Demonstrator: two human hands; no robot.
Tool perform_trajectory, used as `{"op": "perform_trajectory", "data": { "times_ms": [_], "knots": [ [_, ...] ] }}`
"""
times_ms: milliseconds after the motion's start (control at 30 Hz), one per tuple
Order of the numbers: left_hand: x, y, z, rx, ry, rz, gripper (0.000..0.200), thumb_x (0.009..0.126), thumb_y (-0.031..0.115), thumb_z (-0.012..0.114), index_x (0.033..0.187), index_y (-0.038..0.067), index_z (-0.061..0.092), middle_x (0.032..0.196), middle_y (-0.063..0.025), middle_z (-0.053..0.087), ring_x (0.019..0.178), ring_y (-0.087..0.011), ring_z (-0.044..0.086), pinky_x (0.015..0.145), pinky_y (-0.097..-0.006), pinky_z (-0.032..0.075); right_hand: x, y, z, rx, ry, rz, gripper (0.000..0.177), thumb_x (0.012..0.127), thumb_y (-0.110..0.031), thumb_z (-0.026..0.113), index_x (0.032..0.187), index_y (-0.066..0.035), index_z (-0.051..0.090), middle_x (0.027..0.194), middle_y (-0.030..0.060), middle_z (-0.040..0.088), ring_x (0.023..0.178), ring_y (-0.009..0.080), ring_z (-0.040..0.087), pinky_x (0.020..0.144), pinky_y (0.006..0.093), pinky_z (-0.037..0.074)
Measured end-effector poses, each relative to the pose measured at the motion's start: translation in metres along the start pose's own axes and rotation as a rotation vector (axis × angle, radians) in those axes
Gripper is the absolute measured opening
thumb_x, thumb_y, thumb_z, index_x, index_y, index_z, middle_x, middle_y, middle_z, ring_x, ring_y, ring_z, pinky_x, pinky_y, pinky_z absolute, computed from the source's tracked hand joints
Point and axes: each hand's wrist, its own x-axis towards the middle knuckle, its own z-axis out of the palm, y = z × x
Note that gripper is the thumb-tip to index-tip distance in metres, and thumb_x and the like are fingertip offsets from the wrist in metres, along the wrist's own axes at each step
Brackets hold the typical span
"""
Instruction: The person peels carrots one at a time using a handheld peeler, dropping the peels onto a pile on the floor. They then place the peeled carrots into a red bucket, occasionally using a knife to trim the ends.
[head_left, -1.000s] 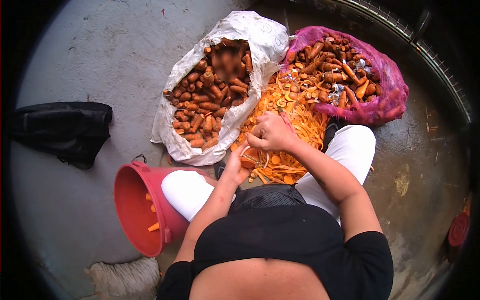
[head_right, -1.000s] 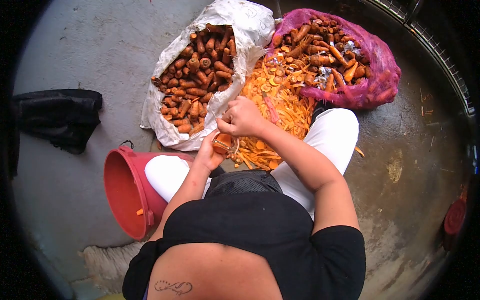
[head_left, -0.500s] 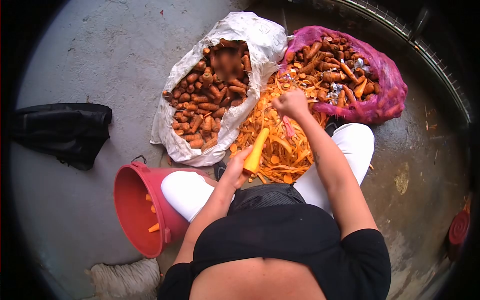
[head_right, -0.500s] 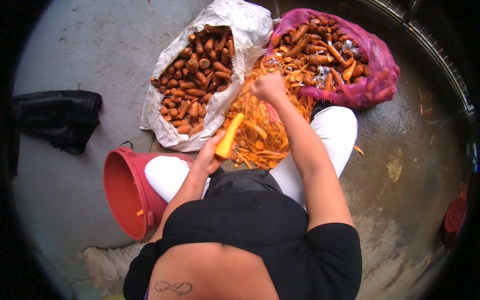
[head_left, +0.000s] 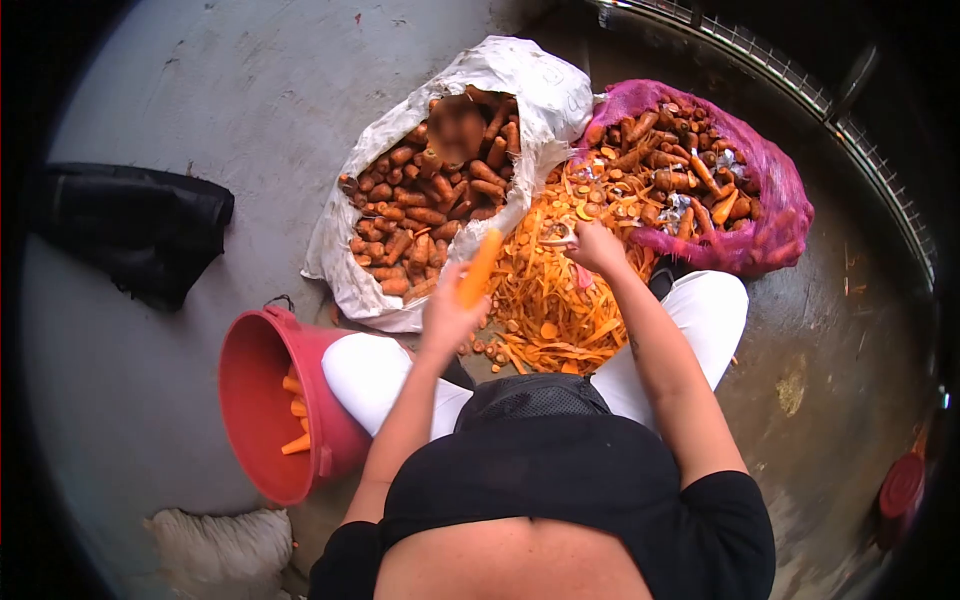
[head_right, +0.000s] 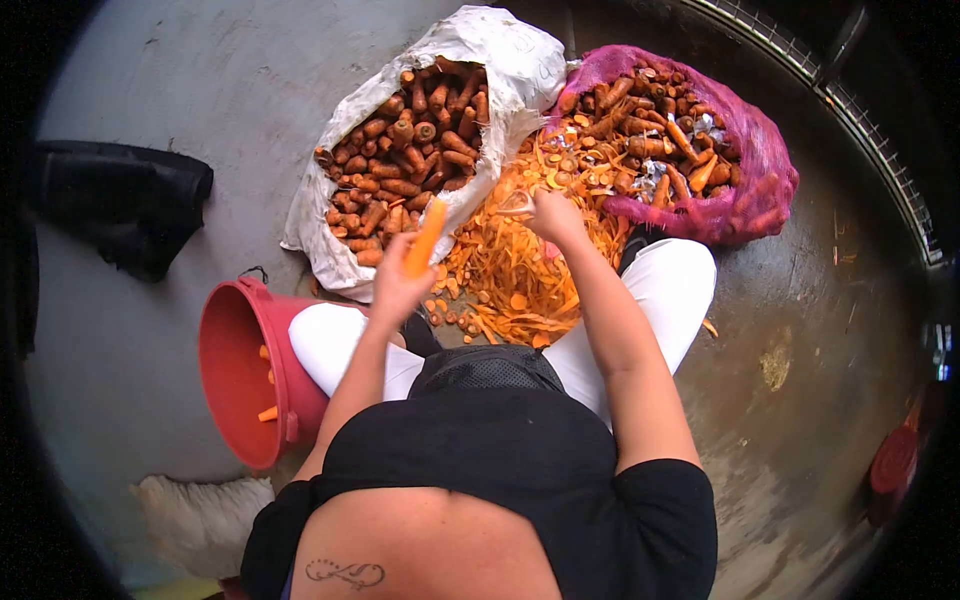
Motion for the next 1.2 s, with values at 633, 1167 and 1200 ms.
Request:
{"op": "perform_trajectory", "data": {
  "times_ms": [633,1167,1200],
  "knots": [
    [-0.112,-0.038,-0.296,0.748,1.271,-0.431,0.039,0.084,0.034,0.061,0.110,0.005,0.053,0.093,-0.0156,0.062,0.087,-0.0343,0.061,0.077,-0.0446,0.048,-0.024,-0.071,0.025,-0.028,0.176,-0.331,0.014,0.084,-0.019,0.056,0.089,-0.007,0.052,0.089,0.0134,0.058,0.086,0.0347,0.056,0.071,0.0451,0.046],
    [0.120,-0.079,-0.159,0.953,-0.067,-0.146,0.048,0.087,0.032,0.055,0.125,0.004,0.050,0.109,-0.0241,0.061,0.104,-0.0377,0.058,0.087,-0.0434,0.047,0.089,-0.040,0.096,-0.043,-0.049,-0.064,0.023,0.082,-0.022,0.059,0.089,0.000,0.064,0.077,0.0227,0.063,0.070,0.0395,0.060,0.062,0.0456,0.047],
    [0.125,-0.068,-0.156,1.000,-0.411,-0.310,0.051,0.086,0.033,0.056,0.128,0.005,0.048,0.121,-0.0235,0.055,0.110,-0.0352,0.056,0.093,-0.0411,0.045,0.103,-0.044,0.100,-0.048,-0.040,-0.034,0.023,0.082,-0.022,0.059,0.088,0.000,0.064,0.076,0.0224,0.062,0.072,0.0397,0.060,0.063,0.0459,0.047]
  ]
}}
